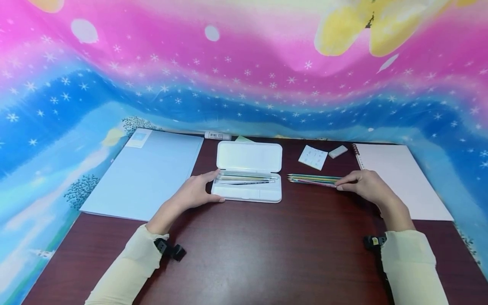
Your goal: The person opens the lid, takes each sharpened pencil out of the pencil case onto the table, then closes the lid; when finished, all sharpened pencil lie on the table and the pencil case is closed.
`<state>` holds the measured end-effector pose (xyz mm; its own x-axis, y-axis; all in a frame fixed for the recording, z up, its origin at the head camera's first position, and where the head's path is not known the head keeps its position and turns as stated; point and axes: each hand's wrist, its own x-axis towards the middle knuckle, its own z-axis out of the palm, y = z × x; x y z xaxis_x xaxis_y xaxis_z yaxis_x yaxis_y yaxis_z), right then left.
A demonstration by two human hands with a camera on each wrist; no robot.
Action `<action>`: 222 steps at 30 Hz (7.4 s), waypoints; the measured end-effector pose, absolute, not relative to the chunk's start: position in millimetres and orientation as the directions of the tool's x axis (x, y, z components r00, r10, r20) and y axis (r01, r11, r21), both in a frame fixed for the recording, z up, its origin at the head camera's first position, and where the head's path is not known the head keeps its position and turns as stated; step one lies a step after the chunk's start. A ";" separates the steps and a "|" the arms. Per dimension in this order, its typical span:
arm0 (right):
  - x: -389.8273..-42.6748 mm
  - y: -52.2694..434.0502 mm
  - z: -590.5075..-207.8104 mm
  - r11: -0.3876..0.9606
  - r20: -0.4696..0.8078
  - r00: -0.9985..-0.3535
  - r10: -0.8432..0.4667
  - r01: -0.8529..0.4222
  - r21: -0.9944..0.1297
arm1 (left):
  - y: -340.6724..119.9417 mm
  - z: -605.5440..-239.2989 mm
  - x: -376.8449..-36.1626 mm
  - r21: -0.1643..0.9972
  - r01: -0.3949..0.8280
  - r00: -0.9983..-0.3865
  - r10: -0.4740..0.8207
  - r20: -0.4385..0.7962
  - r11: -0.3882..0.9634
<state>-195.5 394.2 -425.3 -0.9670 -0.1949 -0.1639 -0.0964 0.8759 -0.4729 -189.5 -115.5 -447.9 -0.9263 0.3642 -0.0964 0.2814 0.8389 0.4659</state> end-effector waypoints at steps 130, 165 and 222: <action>-196.9 353.0 -404.9 0.843 0.055 -0.964 -0.261 -0.256 -0.472 | -111.4 -448.5 -188.1 0.482 0.263 -0.932 0.350 -0.097 0.836; -195.3 388.8 -424.6 0.855 -0.093 -0.979 -0.180 -0.109 -0.507 | -113.0 -449.8 -187.5 0.486 0.263 -0.933 0.347 -0.090 0.833; -230.0 166.5 -421.1 0.799 -0.118 -0.800 -0.588 -0.551 -0.240 | -112.8 -447.1 -187.8 0.470 0.276 -0.930 0.357 -0.091 0.838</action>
<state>-230.0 166.5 -421.1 -0.8004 -0.5877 -0.1182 -0.5513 0.7991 -0.2400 -187.8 -112.8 -447.1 -0.9295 0.3573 -0.0909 0.2763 0.8383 0.4700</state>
